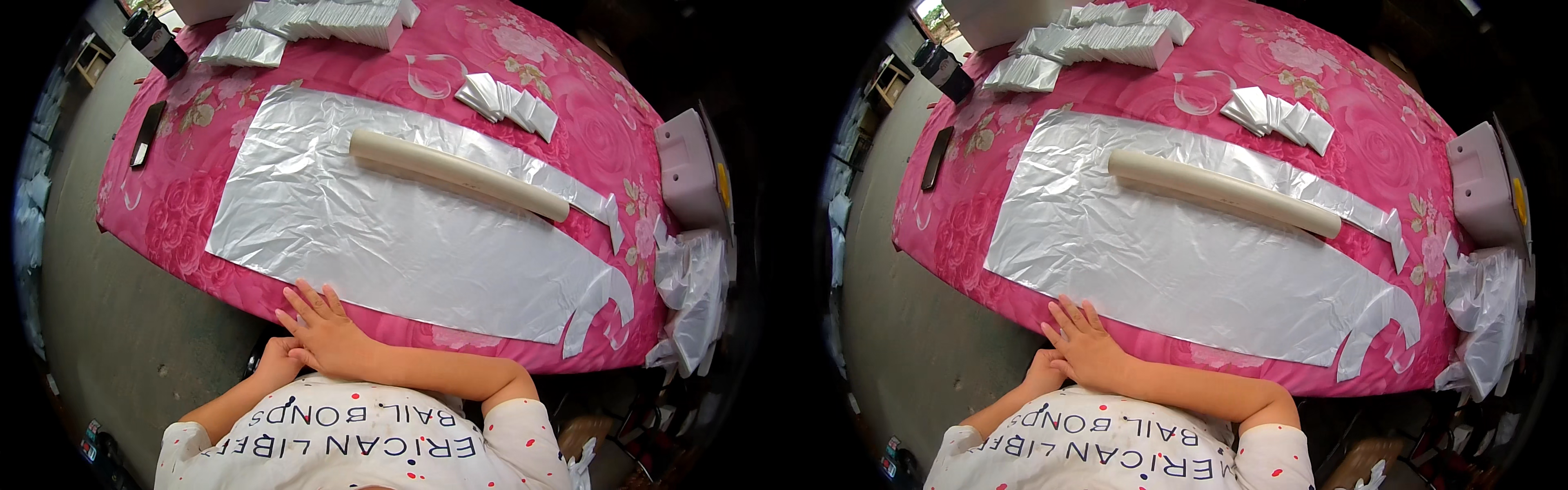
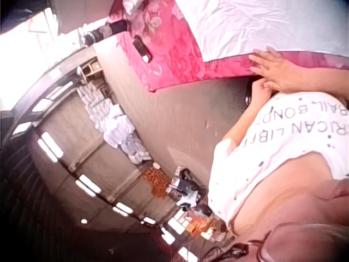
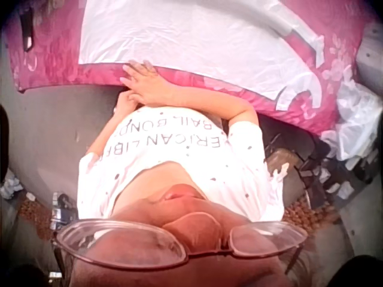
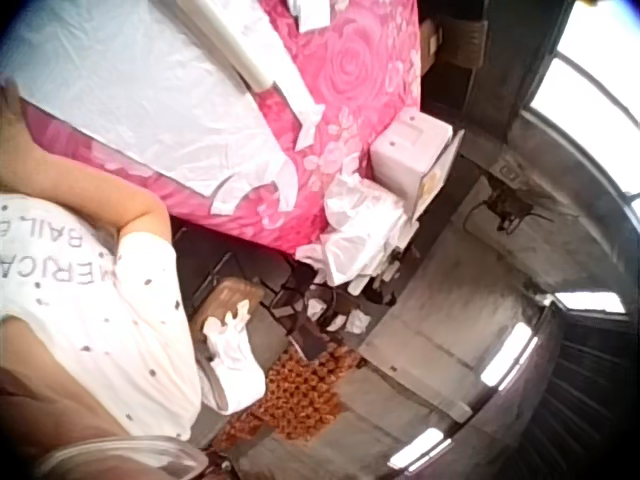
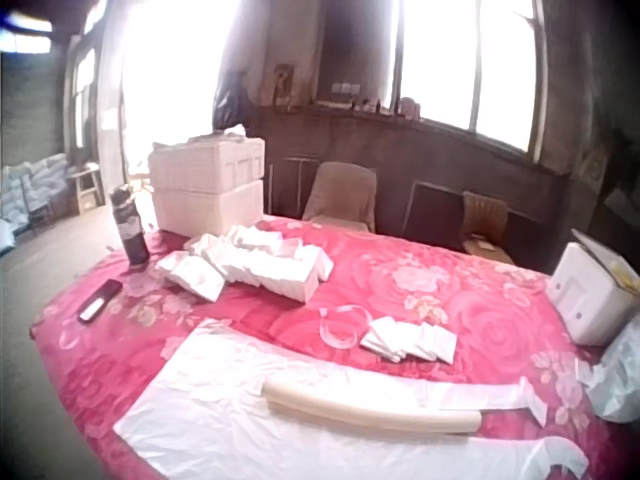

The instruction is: The person wraps small white rectangular items in clear plastic film on a pink floral tablecloth. They unroll the film, place an item, fold the film around it, and set the wrapped unit aside. The person repeats this process for multiple items.

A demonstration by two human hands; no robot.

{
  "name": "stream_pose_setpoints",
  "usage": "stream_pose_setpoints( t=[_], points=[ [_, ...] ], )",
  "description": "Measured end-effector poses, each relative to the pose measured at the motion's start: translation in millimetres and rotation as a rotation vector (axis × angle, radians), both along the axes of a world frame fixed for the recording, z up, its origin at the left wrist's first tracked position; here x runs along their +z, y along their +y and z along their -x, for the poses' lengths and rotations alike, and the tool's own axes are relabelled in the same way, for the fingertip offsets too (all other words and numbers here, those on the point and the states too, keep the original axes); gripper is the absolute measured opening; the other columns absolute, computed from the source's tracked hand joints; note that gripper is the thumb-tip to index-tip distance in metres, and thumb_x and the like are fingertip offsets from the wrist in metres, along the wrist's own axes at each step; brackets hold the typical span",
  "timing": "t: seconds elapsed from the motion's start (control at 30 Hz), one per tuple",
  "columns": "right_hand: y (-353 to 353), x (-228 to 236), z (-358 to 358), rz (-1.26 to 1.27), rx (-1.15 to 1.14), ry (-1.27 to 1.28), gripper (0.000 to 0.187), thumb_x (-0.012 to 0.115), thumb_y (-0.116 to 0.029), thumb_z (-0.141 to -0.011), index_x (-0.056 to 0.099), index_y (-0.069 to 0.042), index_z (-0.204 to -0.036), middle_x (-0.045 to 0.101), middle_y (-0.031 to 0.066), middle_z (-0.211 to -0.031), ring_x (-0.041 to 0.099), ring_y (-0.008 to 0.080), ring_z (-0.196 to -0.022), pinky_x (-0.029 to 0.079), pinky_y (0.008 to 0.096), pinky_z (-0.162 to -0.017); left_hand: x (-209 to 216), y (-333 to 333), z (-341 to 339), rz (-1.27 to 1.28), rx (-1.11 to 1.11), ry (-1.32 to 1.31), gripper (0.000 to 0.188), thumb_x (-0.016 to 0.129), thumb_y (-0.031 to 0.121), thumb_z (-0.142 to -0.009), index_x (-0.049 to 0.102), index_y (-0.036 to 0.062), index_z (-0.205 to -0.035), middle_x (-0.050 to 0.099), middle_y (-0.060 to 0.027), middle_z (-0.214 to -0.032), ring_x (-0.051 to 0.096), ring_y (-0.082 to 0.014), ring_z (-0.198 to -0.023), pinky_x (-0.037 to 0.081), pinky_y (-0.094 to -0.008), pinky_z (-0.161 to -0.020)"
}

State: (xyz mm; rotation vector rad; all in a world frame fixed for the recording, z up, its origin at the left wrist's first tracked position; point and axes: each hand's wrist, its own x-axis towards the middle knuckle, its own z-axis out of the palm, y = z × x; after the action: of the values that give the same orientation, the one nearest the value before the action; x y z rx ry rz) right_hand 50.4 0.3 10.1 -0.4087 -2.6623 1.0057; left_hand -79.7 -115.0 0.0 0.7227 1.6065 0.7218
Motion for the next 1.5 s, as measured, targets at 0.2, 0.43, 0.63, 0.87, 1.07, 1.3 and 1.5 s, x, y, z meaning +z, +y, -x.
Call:
stream_pose_setpoints(
  t=[0.2, 0.43, 0.63, 0.87, 1.07, 1.3, 1.5],
  points=[
    [61, 11, -43, -0.171, 0.261, 0.009, 0.016, 0.062, -0.022, -0.078, 0.057, -0.006, -0.079, 0.056, 0.0078, -0.086, 0.05, 0.025, -0.099, 0.036, 0.039, -0.095, 42, 36, -4, -0.496, -0.379, 0.653, 0.013, 0.068, 0.005, -0.07, 0.069, 0.0041, -0.083, 0.065, -0.0116, -0.07, 0.063, -0.0242, -0.059, 0.049, -0.0297, -0.053],
    [180, 34, -123, 0.085, -0.548, 0.319, 0.011, 0.068, -0.01, -0.077, 0.064, -0.002, -0.084, 0.062, 0.0063, -0.079, 0.057, 0.0208, -0.077, 0.045, 0.0309, -0.069, 47, 63, -10, -0.639, -0.275, 0.633, 0.012, 0.068, 0.003, -0.071, 0.068, 0.0049, -0.083, 0.067, -0.0104, -0.077, 0.065, -0.0223, -0.065, 0.051, -0.0302, -0.057],
    [353, 3, -209, 0.418, -1.27, 0.563, 0.023, 0.063, -0.015, -0.084, 0.06, 0.002, -0.1, 0.063, 0.0027, -0.084, 0.056, 0.0067, -0.073, 0.044, 0.0216, -0.067, 58, 88, -15, -0.627, -0.359, 0.513, 0.017, 0.067, 0.003, -0.072, 0.067, 0.0046, -0.089, 0.068, -0.0099, -0.081, 0.066, -0.0221, -0.073, 0.051, -0.0289, -0.062],
    [392, 12, -209, -0.17, -1.53, -0.274, 0.06, 0.071, -0.045, -0.068, 0.062, 0.004, -0.1, 0.064, 0.0213, -0.097, 0.063, 0.034, -0.089, 0.049, 0.0403, -0.076, 75, 187, -3, -0.537, -0.155, -0.069, 0.031, 0.06, 0.006, -0.083, 0.057, -0.0001, -0.113, 0.061, -0.0121, -0.11, 0.062, -0.0197, -0.095, 0.049, -0.0316, -0.083],
    [412, 28, -209, 0.012, -1.483, -0.482, 0.067, 0.069, -0.052, -0.067, 0.062, 0.006, -0.098, 0.063, 0.0239, -0.102, 0.062, 0.0364, -0.094, 0.049, 0.0427, -0.078, 69, 348, -21, -0.107, 0.178, -0.76, 0.051, 0.055, 0.022, -0.088, 0.037, -0.01, -0.124, 0.045, -0.0185, -0.123, 0.045, -0.0251, -0.118, 0.04, -0.0348, -0.1],
    [417, 26, -148, 0.089, -1.286, -0.399, 0.064, 0.07, -0.054, -0.066, 0.061, 0.003, -0.094, 0.064, 0.019, -0.092, 0.062, 0.0304, -0.086, 0.048, 0.0381, -0.074, 31, 445, -66, -0.102, 0.412, -0.673, 0.064, 0.056, 0.028, -0.088, 0.026, -0.0096, -0.129, 0.034, -0.0215, -0.127, 0.037, -0.0289, -0.123, 0.032, -0.037, -0.107],
    [426, 0, -120, 0.096, -1.184, -0.297, 0.062, 0.071, -0.055, -0.067, 0.061, 0.0, -0.094, 0.066, 0.0129, -0.083, 0.064, 0.0232, -0.073, 0.048, 0.0345, -0.066, 30, 473, -89, -0.177, 0.379, -0.574, 0.04, 0.062, 0.025, -0.086, 0.051, -0.0015, -0.113, 0.056, -0.0113, -0.107, 0.053, -0.0214, -0.107, 0.041, -0.0353, -0.095]
  ],
)
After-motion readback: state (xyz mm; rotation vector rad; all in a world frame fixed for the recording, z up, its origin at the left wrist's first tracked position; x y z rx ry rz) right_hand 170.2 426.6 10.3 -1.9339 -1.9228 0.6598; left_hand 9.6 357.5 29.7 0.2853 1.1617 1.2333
